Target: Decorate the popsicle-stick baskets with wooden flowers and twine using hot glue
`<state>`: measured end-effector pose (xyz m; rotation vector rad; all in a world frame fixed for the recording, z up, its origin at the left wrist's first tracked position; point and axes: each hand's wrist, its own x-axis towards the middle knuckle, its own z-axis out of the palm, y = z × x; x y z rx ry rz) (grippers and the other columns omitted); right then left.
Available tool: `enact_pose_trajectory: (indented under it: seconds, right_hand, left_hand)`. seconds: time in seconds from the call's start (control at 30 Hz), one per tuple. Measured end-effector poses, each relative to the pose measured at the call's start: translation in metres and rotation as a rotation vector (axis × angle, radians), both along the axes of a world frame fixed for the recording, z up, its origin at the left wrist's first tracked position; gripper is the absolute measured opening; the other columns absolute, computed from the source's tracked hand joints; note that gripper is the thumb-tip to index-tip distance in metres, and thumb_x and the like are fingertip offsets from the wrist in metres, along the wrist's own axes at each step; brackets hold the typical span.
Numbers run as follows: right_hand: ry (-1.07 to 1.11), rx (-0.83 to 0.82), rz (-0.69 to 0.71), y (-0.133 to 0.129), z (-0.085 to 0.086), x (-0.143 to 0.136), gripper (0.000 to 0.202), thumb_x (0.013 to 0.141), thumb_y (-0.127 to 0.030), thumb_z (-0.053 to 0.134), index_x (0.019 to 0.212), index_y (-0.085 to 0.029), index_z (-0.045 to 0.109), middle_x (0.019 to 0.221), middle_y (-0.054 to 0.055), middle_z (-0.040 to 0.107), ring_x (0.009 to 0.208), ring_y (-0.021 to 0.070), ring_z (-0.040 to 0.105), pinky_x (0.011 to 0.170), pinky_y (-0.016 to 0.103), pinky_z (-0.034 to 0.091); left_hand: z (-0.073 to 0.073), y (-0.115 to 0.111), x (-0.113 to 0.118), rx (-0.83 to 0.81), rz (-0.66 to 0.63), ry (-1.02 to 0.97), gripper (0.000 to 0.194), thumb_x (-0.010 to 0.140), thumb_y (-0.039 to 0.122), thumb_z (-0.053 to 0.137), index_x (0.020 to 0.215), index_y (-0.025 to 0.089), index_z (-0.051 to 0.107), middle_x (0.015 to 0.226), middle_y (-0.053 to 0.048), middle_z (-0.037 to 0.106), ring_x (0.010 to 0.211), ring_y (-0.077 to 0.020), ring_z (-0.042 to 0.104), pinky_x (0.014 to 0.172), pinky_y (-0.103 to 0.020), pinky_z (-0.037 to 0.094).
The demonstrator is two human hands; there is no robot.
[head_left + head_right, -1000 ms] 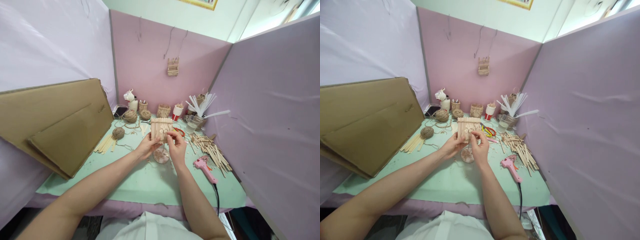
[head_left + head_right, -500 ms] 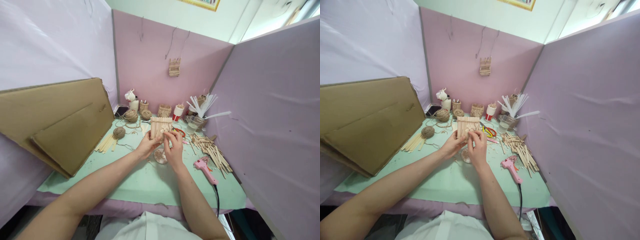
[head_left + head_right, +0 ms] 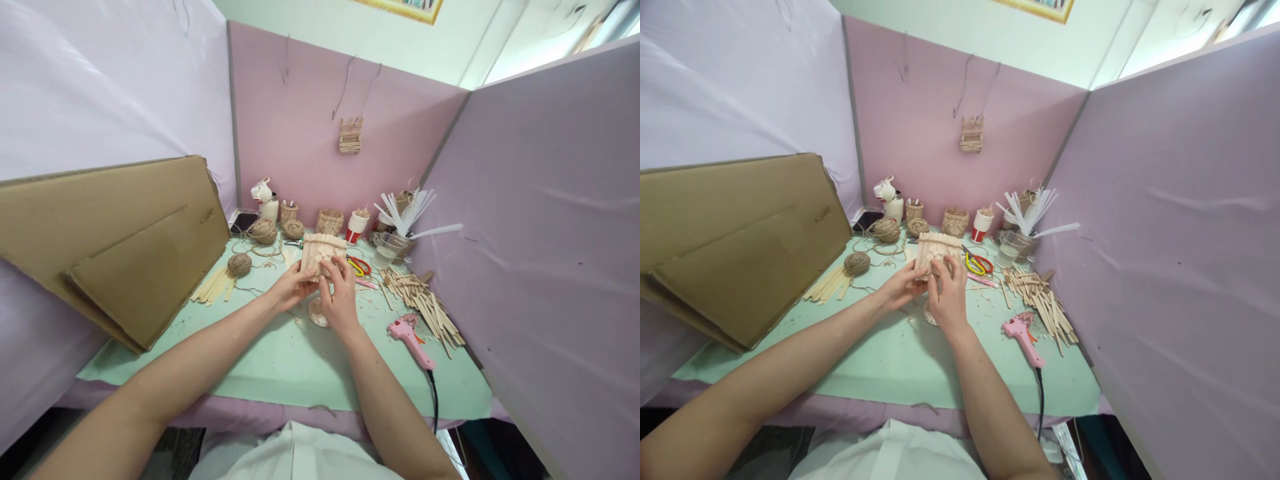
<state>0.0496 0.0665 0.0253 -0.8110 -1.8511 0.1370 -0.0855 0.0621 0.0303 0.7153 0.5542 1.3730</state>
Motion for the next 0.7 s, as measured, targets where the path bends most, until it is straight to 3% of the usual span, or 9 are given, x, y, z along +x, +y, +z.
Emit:
enact_pose_trajectory:
  seconds: [0.3, 0.57, 0.7]
  right_hand:
    - [-0.03, 0.068, 0.006, -0.009, 0.004, 0.001, 0.038, 0.087, -0.018, 0.045, 0.123, -0.027, 0.051, 0.129, 0.011, 0.042, 0.125, 0.0254, 0.037, 0.101, 0.052, 0.035]
    - [-0.028, 0.047, 0.026, -0.014, 0.004, -0.003, 0.04, 0.087, -0.017, 0.044, 0.125, -0.027, 0.05, 0.129, 0.01, 0.04, 0.126, 0.0244, 0.036, 0.103, 0.05, 0.034]
    - [0.049, -0.021, 0.023, -0.014, 0.004, -0.002, 0.047, 0.088, -0.022, 0.044, 0.135, -0.027, 0.039, 0.133, 0.011, 0.036, 0.128, 0.0229, 0.034, 0.104, 0.048, 0.033]
  left_hand:
    - [0.003, -0.007, 0.003, 0.042, 0.068, 0.124, 0.056, 0.066, 0.029, 0.077, 0.113, 0.025, 0.048, 0.119, -0.007, 0.059, 0.093, -0.0178, 0.063, 0.08, -0.034, 0.052]
    - [0.004, -0.008, 0.007, 0.002, 0.19, 0.208, 0.058, 0.065, 0.029, 0.078, 0.112, 0.024, 0.045, 0.117, -0.007, 0.058, 0.094, -0.0167, 0.062, 0.071, -0.027, 0.052]
    - [0.004, -0.009, 0.008, -0.002, 0.182, 0.208, 0.056, 0.065, 0.028, 0.078, 0.111, 0.024, 0.046, 0.116, -0.006, 0.057, 0.093, -0.0161, 0.062, 0.076, -0.031, 0.053]
